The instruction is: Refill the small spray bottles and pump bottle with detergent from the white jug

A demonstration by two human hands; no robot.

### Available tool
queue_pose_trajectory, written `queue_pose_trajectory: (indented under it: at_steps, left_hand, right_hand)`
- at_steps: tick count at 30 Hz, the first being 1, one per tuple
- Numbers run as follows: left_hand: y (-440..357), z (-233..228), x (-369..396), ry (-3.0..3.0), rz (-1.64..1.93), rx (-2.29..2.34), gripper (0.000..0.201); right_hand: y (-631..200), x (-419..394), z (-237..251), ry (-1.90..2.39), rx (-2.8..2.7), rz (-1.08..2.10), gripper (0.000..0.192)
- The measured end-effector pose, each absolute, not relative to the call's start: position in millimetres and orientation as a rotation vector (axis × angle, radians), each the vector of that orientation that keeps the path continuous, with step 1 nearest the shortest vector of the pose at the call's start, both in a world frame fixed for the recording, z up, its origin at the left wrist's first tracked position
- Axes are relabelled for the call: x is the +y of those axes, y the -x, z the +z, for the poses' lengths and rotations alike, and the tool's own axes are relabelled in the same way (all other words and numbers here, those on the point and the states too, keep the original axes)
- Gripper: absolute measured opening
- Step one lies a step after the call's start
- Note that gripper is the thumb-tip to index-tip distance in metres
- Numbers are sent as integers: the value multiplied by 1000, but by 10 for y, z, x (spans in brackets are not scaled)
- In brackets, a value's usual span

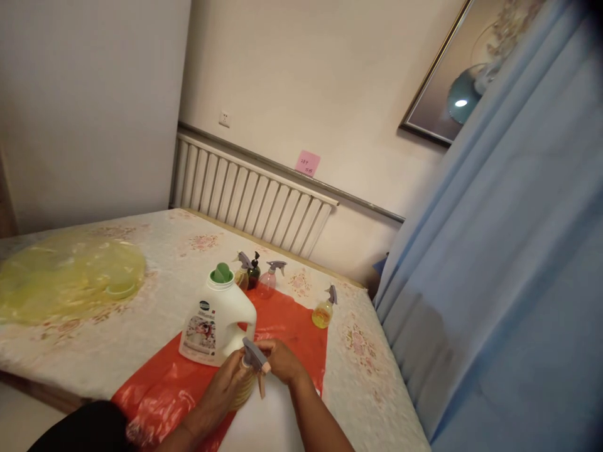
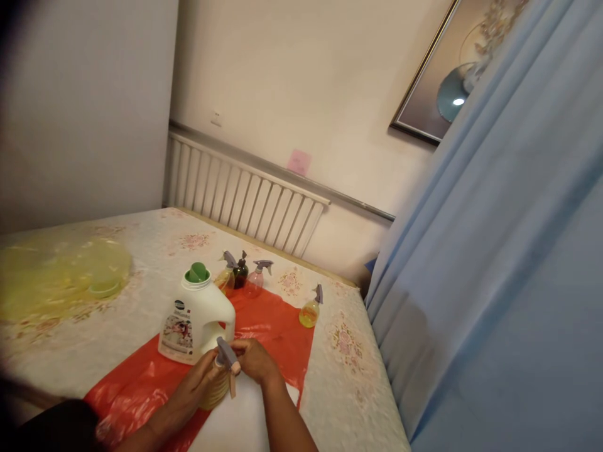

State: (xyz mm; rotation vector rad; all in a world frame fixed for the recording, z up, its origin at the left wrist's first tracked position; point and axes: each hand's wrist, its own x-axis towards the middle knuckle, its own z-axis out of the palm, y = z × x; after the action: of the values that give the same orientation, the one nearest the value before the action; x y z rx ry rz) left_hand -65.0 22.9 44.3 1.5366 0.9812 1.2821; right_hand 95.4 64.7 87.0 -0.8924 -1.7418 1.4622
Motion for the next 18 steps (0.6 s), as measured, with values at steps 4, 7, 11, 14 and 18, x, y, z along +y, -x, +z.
queue_pose_trajectory:
  at_steps: [4,7,11,14,18]
  left_hand:
    - [647,374,241,-1505,1303,1011,50]
    - [645,305,245,-1497,1310,1034,51]
    - [645,281,227,-1486,1331,1035,45]
    - [641,271,229,-1472,1385,1029,40]
    - [610,196,259,-1464,1441,996,44]
  right_hand:
    - [-930,659,834,932,-1718,1414,15]
    - [-905,645,785,968,-1671,1366,16]
    - [-853,589,731,1019,-1589,1285,15]
    - [-806,525,692,1047,-1524,1246,18]
    - [-724,439,633,1085,-1393,1183,20]
